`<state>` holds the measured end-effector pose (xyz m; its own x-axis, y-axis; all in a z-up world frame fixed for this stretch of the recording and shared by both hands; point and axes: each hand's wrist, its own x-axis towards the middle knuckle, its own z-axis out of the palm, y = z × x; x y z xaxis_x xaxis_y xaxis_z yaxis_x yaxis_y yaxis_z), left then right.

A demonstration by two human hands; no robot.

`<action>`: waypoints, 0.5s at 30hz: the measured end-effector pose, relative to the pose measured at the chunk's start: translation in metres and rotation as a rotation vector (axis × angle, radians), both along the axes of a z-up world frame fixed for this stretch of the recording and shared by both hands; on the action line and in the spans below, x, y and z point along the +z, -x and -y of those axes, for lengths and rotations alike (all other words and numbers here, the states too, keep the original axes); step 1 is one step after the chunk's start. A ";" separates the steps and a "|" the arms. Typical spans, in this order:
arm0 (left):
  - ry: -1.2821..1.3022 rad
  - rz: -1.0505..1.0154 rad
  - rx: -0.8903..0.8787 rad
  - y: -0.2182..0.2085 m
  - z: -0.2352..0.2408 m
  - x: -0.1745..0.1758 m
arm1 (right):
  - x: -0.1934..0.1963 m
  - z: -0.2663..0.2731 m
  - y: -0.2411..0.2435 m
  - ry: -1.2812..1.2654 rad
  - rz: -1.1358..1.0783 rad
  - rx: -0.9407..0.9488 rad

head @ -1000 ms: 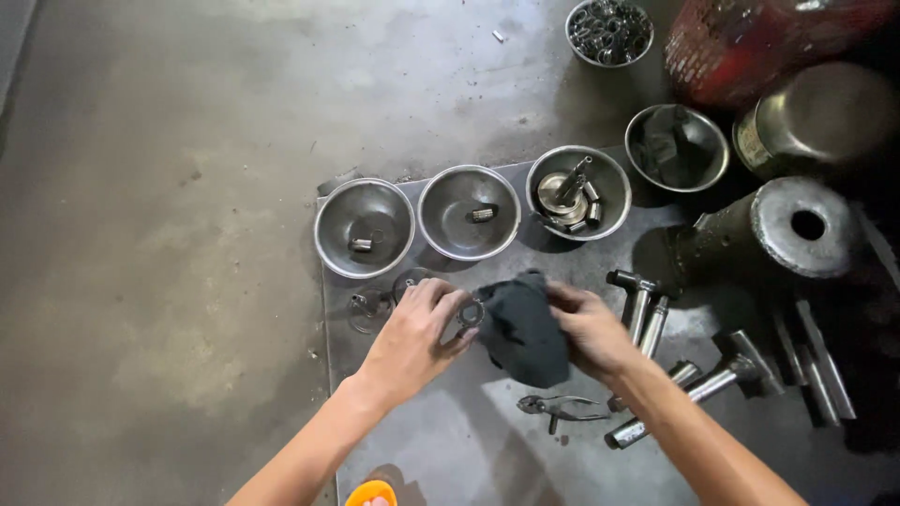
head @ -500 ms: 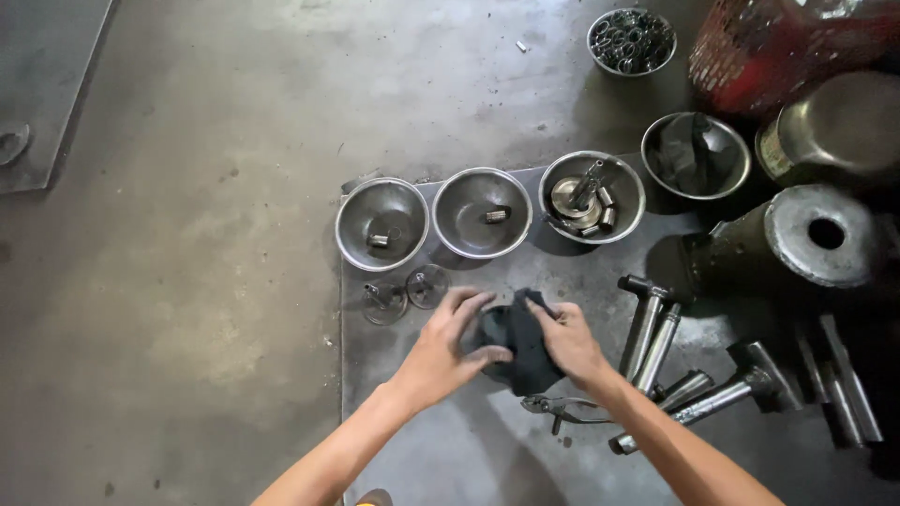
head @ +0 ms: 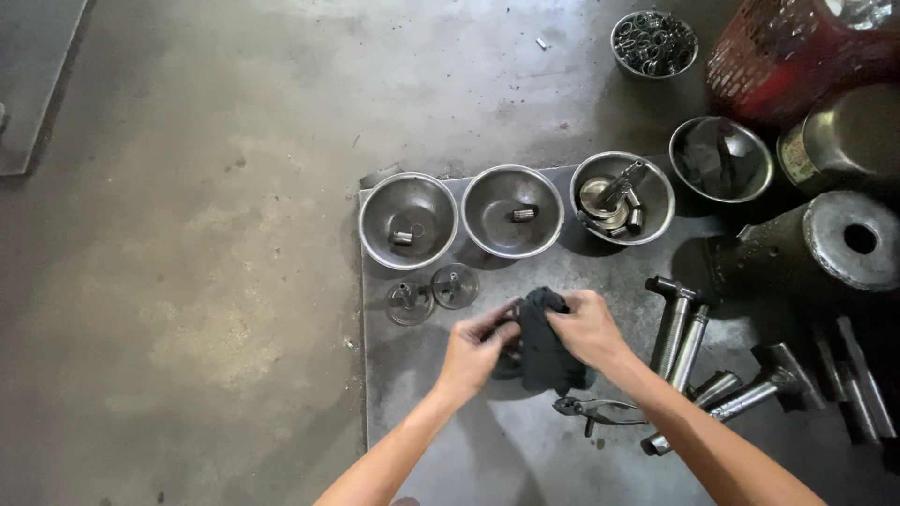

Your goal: Cleaning motorcycle engine parts with a cloth and organizing them into bowls.

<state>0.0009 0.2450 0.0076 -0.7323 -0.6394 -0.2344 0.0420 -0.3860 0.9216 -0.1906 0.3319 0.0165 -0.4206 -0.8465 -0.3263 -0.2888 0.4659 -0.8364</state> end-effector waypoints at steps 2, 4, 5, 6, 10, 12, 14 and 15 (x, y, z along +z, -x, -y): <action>0.006 -0.035 0.120 -0.004 0.017 -0.022 | -0.025 0.012 -0.008 0.085 0.121 -0.067; -0.128 -0.035 0.112 -0.018 0.030 -0.016 | -0.037 0.015 -0.009 0.056 0.096 0.018; -0.257 -0.034 0.099 -0.024 0.036 -0.013 | -0.042 0.017 -0.008 0.031 0.072 0.099; -0.258 -0.036 0.103 -0.028 0.051 -0.014 | -0.064 0.011 -0.003 0.030 0.071 0.104; 0.248 0.308 0.302 -0.026 0.132 -0.031 | -0.064 -0.005 0.001 -0.053 0.558 -0.132; 0.609 0.462 0.405 -0.020 0.172 -0.057 | -0.039 -0.012 -0.003 -0.030 0.897 -0.283; 0.708 0.468 0.417 -0.009 0.210 -0.091 | -0.030 -0.014 0.003 0.161 1.032 -0.243; 0.706 0.465 0.416 -0.008 0.205 -0.079 | -0.010 -0.012 -0.001 0.160 1.029 -0.245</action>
<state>0.0089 0.0405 -0.0717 -0.3437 -0.9342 0.0960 -0.3798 0.2318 0.8956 -0.1896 0.3438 0.0063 -0.1710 -0.8408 -0.5136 0.6771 0.2784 -0.6812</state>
